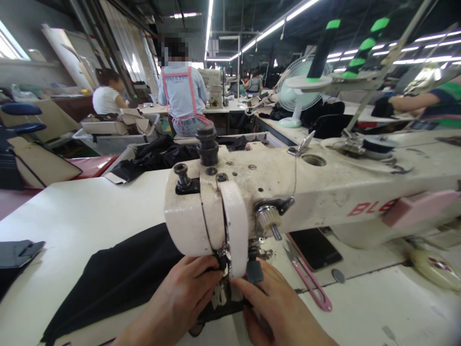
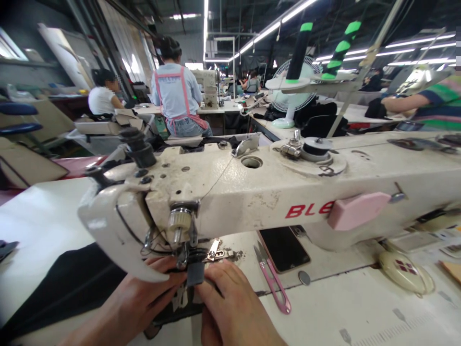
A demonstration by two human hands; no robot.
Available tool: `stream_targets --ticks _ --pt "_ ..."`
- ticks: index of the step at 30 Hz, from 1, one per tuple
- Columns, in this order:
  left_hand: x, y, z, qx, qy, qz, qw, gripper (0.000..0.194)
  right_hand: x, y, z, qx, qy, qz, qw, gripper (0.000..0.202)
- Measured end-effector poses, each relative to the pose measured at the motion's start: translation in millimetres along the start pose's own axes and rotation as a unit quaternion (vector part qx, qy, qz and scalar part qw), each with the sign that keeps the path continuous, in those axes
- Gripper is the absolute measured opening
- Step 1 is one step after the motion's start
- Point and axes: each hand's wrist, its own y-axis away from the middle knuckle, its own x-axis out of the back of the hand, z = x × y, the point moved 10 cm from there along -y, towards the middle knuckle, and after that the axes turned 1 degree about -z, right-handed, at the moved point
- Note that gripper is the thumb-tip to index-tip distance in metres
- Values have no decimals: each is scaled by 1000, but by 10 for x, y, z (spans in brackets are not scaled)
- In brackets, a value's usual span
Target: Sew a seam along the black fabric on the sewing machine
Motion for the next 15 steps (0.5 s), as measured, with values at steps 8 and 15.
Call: stream_targets --ticks 8,15 --pt "-28 34 -18 -14 20 34 999 23 -189 -60 16 9 88 -57 994 46" --pt "-38 63 -59 -3 25 41 999 21 -136 -97 40 41 130 -2 991 34"
